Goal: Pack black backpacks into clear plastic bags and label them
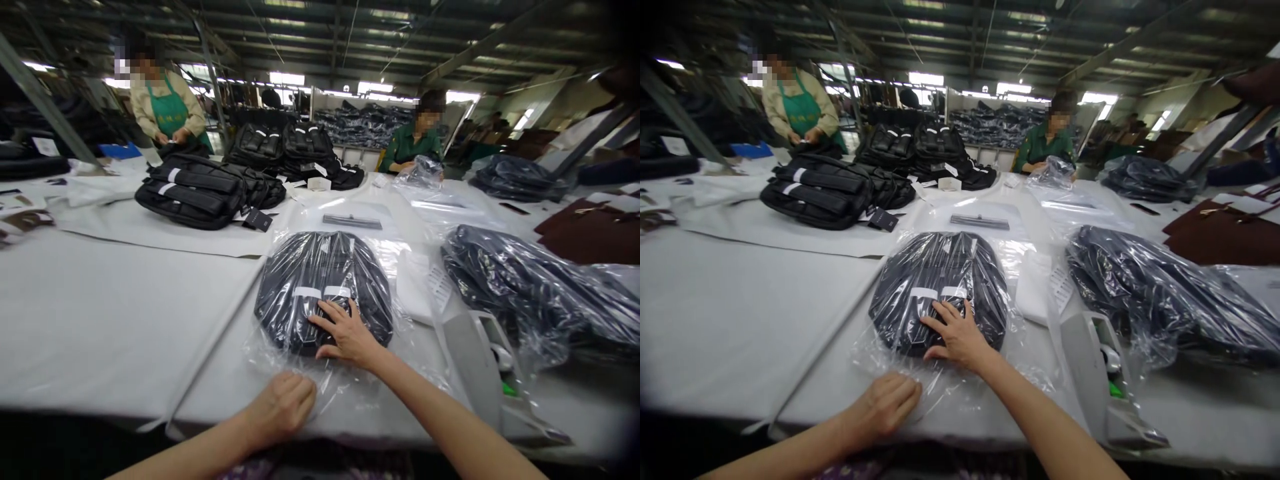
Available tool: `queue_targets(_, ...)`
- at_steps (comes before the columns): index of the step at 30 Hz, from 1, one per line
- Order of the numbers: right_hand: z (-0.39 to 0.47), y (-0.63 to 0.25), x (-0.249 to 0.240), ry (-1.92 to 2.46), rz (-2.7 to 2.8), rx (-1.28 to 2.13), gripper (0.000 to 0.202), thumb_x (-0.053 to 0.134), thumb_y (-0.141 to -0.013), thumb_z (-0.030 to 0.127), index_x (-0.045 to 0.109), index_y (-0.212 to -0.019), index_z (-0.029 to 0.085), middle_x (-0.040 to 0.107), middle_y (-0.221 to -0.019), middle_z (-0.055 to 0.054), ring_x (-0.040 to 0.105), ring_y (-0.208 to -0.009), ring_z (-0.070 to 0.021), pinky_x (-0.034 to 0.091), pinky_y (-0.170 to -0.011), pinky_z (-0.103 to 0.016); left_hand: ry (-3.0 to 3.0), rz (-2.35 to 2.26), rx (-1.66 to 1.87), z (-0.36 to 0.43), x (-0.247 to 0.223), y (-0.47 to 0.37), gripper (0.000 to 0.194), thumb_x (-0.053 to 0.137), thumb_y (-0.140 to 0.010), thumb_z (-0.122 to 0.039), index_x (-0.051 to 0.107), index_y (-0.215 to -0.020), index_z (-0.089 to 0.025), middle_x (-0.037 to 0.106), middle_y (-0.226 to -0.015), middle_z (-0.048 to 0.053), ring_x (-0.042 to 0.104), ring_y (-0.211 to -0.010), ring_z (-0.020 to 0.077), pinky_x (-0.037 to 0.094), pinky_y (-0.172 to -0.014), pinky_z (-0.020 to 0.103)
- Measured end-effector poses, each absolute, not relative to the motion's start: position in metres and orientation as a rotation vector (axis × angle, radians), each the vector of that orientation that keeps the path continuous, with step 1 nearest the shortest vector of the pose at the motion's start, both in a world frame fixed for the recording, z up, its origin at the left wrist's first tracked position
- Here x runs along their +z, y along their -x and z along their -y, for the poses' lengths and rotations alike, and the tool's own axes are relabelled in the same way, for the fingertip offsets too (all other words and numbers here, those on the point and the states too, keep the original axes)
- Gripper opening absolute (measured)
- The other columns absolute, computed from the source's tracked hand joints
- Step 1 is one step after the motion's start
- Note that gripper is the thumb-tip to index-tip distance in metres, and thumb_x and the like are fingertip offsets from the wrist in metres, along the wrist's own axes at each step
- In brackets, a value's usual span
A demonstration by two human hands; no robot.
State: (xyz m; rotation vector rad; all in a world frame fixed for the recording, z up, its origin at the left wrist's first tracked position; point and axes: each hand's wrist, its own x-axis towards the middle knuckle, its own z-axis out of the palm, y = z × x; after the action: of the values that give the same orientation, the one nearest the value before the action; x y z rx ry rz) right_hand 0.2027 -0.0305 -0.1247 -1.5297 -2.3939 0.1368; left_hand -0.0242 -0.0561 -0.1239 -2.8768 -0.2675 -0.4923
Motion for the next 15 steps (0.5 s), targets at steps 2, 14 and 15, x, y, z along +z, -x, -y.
queue_targets(2, 0.049, -0.216, -0.111, 1.499, 2.362, 0.16, 0.088, 0.048, -0.072, 0.073, 0.028, -0.141, 0.022, 0.026, -0.148, -0.018, 0.024, -0.135, -0.0342, 0.018, -0.103, -0.066, 2.873, 0.255, -0.458, 0.056, -0.118, 0.029, 0.018, 0.041, -0.089, -0.012, 0.058, -0.091, -0.011, 0.054, -0.069, 0.003, 0.047, -0.057, 0.0148, 0.035, -0.05, 0.029)
queue_targets(14, 0.135, -0.199, -0.141, 1.256, 2.207, -0.563, 0.029, 0.044, -0.089, 0.013, 0.058, -0.114, 0.012, 0.066, -0.099, -0.009, 0.057, -0.094, -0.0197, 0.037, -0.093, -0.041, 2.82, 0.224, -0.537, 0.045, -0.115, 0.041, 0.015, 0.052, -0.088, -0.018, 0.059, -0.099, -0.014, 0.063, -0.101, 0.007, 0.056, -0.081, 0.0177, 0.043, -0.083, 0.037)
queue_targets(15, 0.13, -0.2, -0.141, 1.215, 2.219, -0.572, 0.028, 0.041, -0.089, 0.009, 0.06, -0.109, 0.011, 0.066, -0.094, -0.009, 0.058, -0.088, -0.0183, 0.04, -0.088, -0.039, 2.798, 0.248, -0.547, 0.044, -0.116, 0.041, 0.016, 0.049, -0.089, -0.018, 0.059, -0.102, -0.014, 0.063, -0.102, 0.008, 0.057, -0.08, 0.0181, 0.044, -0.081, 0.037)
